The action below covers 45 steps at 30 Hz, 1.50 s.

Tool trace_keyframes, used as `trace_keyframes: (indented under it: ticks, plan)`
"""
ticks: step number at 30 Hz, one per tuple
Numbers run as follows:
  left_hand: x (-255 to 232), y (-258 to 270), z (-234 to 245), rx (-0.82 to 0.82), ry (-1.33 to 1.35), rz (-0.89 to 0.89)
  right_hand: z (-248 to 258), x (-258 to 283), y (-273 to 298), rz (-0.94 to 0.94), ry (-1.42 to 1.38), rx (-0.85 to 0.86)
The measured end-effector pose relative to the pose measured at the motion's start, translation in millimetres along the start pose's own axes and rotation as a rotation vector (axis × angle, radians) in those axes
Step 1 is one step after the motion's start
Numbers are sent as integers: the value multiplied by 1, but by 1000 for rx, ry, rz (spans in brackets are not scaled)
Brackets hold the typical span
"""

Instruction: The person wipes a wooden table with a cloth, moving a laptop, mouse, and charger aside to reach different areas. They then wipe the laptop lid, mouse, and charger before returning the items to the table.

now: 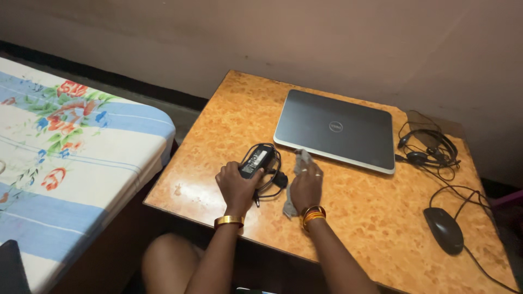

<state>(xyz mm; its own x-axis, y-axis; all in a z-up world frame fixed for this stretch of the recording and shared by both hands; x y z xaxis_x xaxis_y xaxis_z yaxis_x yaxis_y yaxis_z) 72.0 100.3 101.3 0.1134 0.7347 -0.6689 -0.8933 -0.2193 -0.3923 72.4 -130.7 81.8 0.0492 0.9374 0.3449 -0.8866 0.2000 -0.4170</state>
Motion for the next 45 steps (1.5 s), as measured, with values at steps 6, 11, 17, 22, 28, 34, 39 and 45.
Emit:
trace_keyframes:
  ticks: [6, 11, 17, 22, 28, 34, 39, 45]
  plan:
    - [-12, -2, 3, -68, -121, -127, -20, 16, 9, 298, -16, 141]
    - [-11, 0, 1, -119, -223, -109, 14, 35, 29, 401, -302, -22]
    - [-17, -3, 1, -113, -289, -98, 37, 53, 34, 420, -350, 61]
    - [-13, 1, 1, -113, -302, -110, 31, 54, 34, 364, -315, 43]
    - [-18, -4, 0, -109, -296, -116, 9, 44, 17, 359, -103, -1]
    - [-18, -3, 0, -76, -321, -103, 13, 49, 20, 427, -266, -15]
    - [-21, -8, -2, -83, -335, -113, 29, 70, 34, 569, -436, 132]
    - [-18, -8, -3, -63, -337, -92, 42, 85, 38, 647, -441, 73]
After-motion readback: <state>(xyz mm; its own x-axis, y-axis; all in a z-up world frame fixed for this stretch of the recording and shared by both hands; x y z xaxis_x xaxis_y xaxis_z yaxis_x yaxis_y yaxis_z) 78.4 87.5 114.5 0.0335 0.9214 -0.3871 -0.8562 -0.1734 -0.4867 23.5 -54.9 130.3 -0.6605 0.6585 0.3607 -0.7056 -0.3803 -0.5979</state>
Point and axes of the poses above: each hand's wrist, its own y-axis away from the middle knuckle, its own z-axis out of the back of the hand, x = y × z, the point moved 9 cm from there along -y, towards the middle knuckle, and after that the axes turned 6 degrees about -z, right-handed, at the moved point
